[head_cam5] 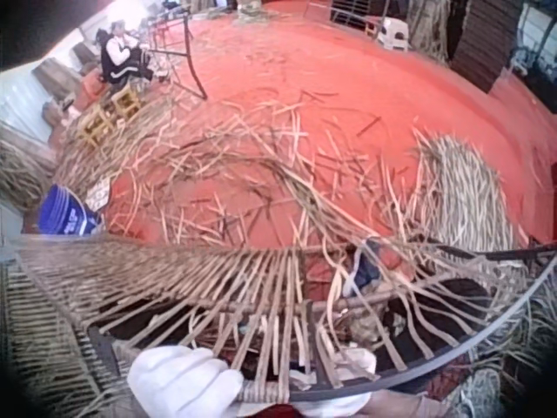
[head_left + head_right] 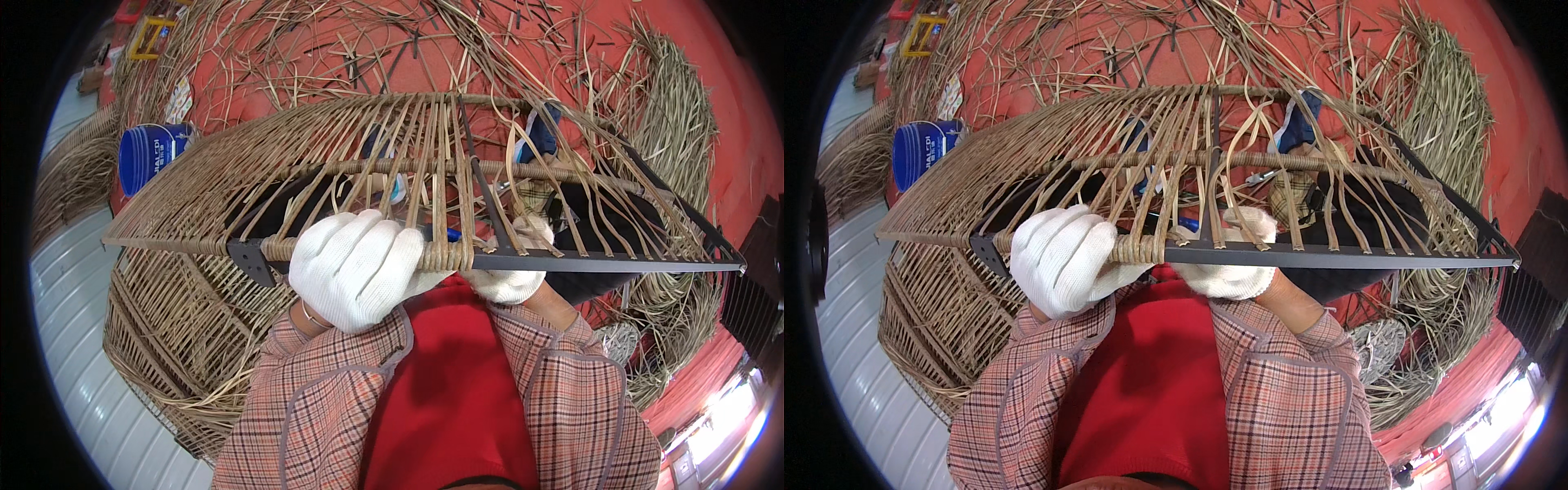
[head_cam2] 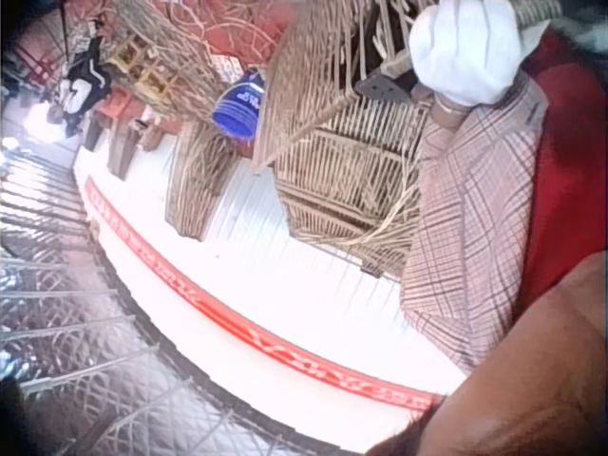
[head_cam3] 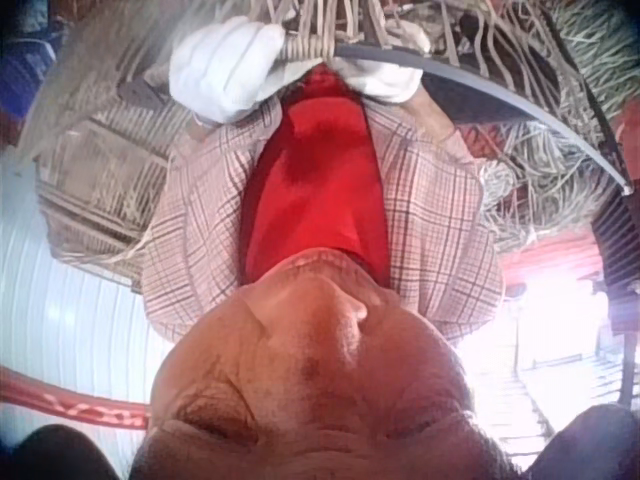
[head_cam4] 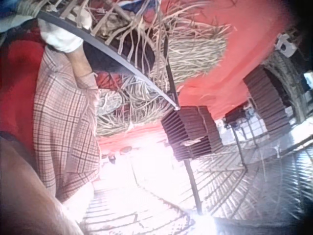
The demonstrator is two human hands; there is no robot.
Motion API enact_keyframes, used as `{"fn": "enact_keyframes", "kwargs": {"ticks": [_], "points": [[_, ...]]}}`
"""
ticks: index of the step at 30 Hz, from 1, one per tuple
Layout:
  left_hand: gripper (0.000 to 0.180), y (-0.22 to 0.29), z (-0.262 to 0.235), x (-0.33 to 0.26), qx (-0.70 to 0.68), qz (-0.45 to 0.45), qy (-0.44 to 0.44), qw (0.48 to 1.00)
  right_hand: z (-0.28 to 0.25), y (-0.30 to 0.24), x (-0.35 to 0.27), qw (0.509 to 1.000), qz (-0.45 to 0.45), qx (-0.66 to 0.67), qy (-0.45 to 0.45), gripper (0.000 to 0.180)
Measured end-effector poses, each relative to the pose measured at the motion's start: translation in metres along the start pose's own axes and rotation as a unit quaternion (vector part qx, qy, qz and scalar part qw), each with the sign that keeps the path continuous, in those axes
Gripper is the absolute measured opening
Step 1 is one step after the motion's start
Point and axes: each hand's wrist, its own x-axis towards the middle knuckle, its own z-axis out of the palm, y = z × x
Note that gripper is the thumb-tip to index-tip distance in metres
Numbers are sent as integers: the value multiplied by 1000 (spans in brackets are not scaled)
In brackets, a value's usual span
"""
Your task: The person weaves thin dried plant strips around the metal frame of a basket. They repeatedly thread the strips through the frame, pull them tight, and use a hammer to secure the weave. The process continues around the circumference of the basket frame.
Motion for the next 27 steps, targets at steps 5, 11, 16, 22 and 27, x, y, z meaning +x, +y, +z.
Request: {"fn": "enact_keyframes", "kwargs": {"ticks": [5,11,16,22,27], "points": [[45,-3,1,1,1,9,5,1000,-11,2,14,996,57,69,1,37],[45,-5,6,2,9,14,33,999,-9,2,13,992,81,92,24,37],[53,-6,2,10,22,15,21,999,-4,4,20,991,82,67,85,38],[39,-56,16,64,74,29,59,995,-12,65,47,988,16,80,134,25],[28,-111,40,134,67,57,211,974,-19,151,92,972,-29,37,231,29]]}}
